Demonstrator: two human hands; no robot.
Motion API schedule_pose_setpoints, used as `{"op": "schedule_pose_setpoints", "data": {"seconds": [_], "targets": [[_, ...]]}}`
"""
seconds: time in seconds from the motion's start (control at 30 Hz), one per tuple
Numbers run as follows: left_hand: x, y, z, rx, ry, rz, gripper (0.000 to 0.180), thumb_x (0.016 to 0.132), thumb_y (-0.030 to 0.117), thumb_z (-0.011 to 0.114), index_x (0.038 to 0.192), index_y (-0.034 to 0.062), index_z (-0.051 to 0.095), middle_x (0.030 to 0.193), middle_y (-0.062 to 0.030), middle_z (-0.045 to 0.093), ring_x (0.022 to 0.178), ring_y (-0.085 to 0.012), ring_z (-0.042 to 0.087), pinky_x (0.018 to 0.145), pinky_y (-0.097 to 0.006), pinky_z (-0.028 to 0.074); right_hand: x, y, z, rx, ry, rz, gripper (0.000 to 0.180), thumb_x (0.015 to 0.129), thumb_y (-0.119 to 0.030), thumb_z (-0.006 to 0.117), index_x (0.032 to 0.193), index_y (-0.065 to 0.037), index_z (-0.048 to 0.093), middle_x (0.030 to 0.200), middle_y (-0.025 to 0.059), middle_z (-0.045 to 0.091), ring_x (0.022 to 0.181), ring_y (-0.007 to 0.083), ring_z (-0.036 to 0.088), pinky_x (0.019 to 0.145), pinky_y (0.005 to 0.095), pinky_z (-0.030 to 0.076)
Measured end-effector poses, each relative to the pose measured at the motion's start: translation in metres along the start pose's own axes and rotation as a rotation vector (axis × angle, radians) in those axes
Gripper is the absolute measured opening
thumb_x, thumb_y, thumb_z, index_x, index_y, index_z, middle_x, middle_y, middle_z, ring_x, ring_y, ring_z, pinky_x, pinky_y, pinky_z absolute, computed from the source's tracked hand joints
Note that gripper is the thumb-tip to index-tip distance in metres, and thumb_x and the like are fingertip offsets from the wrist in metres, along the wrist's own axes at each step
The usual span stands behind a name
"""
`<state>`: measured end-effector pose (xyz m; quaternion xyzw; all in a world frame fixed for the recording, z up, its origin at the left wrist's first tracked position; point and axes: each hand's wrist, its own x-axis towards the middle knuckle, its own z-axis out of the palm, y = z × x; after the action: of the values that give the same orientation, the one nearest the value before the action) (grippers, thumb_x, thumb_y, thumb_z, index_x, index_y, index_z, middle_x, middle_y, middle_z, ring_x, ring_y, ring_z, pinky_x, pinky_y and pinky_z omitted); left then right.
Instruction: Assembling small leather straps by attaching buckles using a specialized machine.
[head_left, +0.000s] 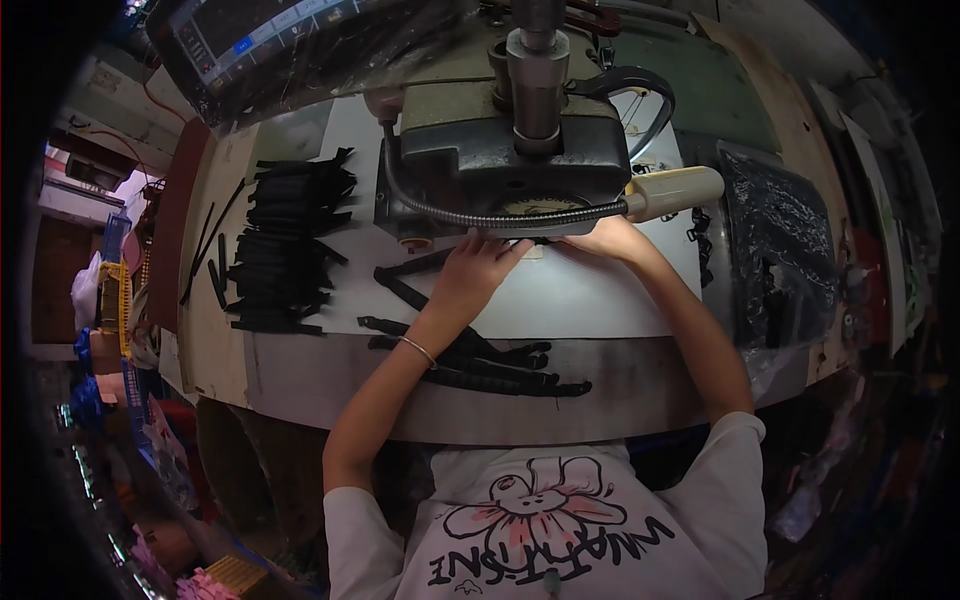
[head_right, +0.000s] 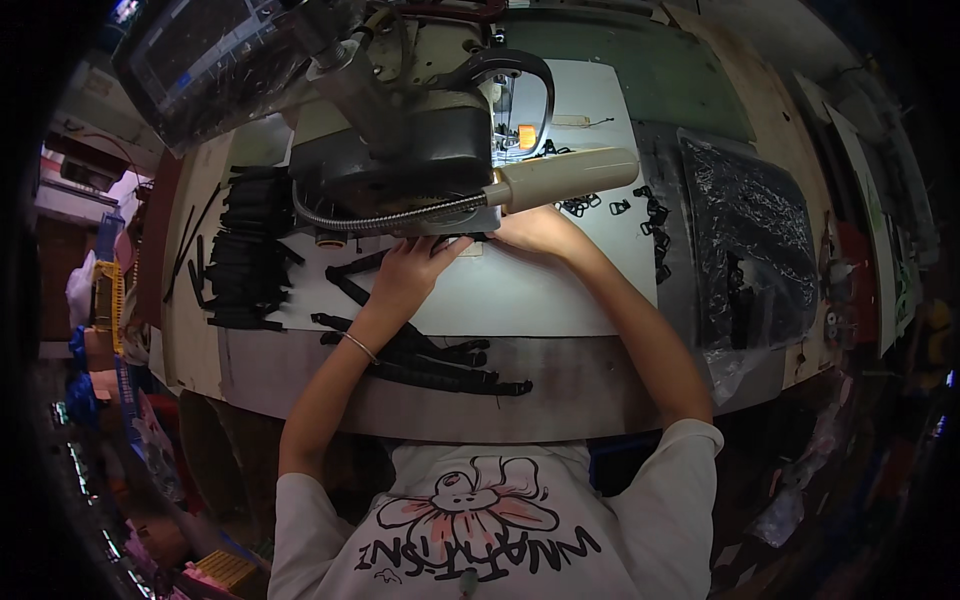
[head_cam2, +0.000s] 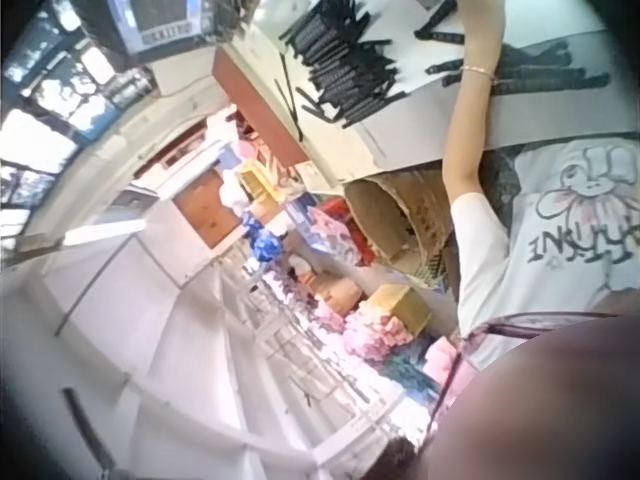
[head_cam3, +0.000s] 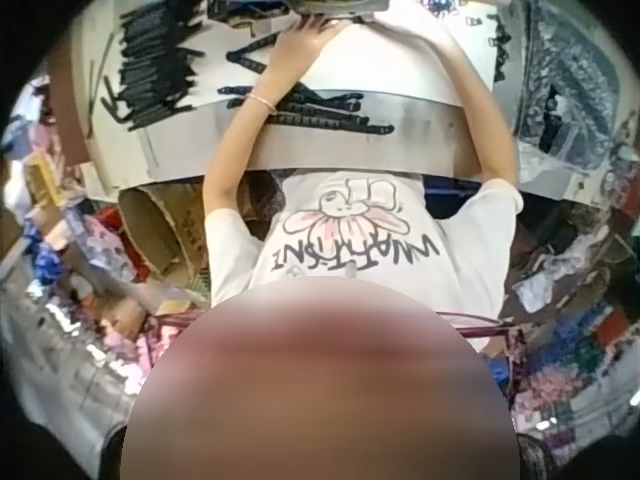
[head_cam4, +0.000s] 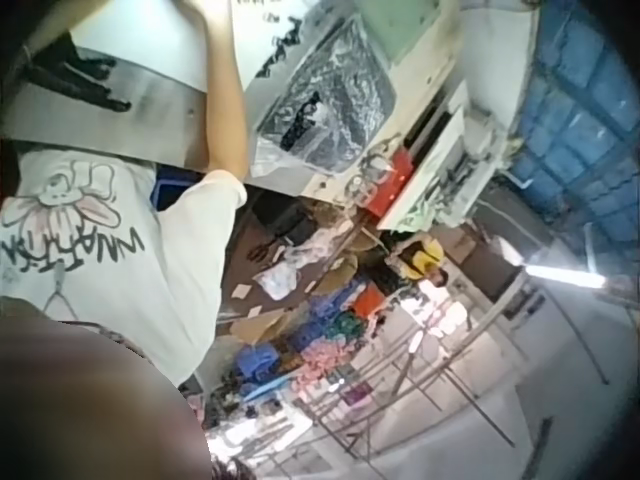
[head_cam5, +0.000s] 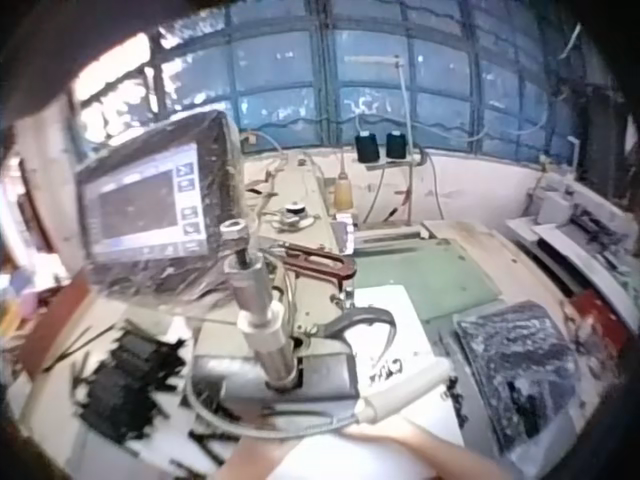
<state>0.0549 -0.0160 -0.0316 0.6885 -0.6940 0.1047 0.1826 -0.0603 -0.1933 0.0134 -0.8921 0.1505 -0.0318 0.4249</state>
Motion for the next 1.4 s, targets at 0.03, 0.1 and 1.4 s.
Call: {"op": "schedule_pose_setpoints", "data": {"seconds": [0.03, 0.1, 1.4], "targets": [[-0.001, -0.001, 0.0, 0.001, -0.001, -0.002, 0.04, 0.075, 0.005, 0.054, 0.115, 0.0112, 0.057, 0.098, -0.0073, 0.054, 0.095, -0.027, 0.053, 0.086, -0.036, 0.045, 0.0, 0.0, 0.002, -0.011, 0.054, -0.034, 0.027, 0.076, -0.024, 0.058, 0.085, 0.001, 0.057, 0.077, 0.0166, 0.061, 0.072, 0.0276, 0.058, 0.068, 0.0362, 0.046], [0.001, 0.0, -0.002, 0.022, -0.019, 0.016, 0.041, 0.075, 0.006, 0.054, 0.116, 0.0116, 0.057, 0.096, -0.0069, 0.054, 0.095, -0.0265, 0.053, 0.088, -0.036, 0.044, -0.001, 0.001, 0.005, -0.022, 0.108, -0.066, 0.026, 0.076, -0.024, 0.059, 0.084, 0.001, 0.057, 0.077, 0.0167, 0.061, 0.072, 0.0276, 0.058, 0.068, 0.0364, 0.046], [0.0, -0.024, -0.004, 0.212, 0.051, 0.274, 0.036, 0.077, 0.009, 0.056, 0.113, 0.0085, 0.059, 0.102, -0.0017, 0.06, 0.1, -0.0157, 0.055, 0.093, -0.031, 0.041, -0.027, 0.033, 0.053, -0.114, 0.523, -0.24, 0.016, 0.071, -0.014, 0.07, 0.074, 0.0, 0.062, 0.082, 0.0112, 0.058, 0.092, 0.0278, 0.05, 0.092, 0.0432, 0.029]]}}
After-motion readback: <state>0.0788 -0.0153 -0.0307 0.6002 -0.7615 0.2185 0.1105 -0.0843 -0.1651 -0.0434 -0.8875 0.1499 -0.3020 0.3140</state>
